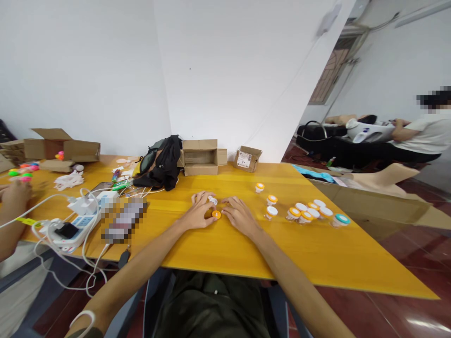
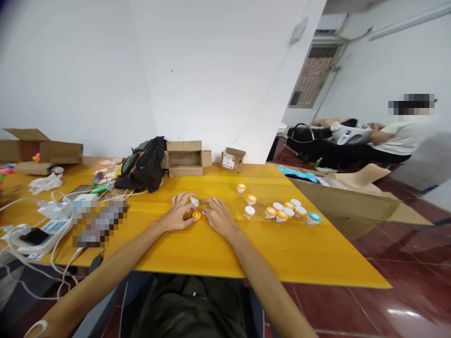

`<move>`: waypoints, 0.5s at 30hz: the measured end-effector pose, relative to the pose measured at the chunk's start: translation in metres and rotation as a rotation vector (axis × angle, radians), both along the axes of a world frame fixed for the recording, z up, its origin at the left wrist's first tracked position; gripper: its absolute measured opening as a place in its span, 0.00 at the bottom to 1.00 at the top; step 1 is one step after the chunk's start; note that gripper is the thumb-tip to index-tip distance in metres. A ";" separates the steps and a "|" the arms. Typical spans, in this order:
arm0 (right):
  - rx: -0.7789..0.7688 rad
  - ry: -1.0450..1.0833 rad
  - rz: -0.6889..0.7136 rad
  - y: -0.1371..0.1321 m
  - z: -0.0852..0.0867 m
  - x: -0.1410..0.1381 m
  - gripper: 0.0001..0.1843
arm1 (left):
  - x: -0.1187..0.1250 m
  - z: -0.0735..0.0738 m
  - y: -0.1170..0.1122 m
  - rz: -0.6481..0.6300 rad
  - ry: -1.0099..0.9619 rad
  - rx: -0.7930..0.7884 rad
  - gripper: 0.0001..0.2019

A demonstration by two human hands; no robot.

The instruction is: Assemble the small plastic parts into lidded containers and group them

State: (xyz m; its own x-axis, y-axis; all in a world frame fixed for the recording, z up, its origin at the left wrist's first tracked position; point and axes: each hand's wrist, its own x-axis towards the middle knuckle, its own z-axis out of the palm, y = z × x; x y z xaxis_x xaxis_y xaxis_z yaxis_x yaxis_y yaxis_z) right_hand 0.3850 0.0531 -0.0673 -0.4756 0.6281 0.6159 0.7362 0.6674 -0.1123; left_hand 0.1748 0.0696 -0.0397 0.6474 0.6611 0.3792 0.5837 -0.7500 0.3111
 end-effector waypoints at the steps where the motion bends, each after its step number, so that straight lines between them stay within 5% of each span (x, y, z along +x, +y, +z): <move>1: 0.008 -0.013 0.005 0.000 0.000 0.000 0.11 | 0.000 0.000 0.000 0.001 -0.002 0.002 0.07; 15: -0.068 0.117 0.041 0.003 -0.002 -0.001 0.10 | 0.001 0.001 0.000 0.001 0.002 0.004 0.07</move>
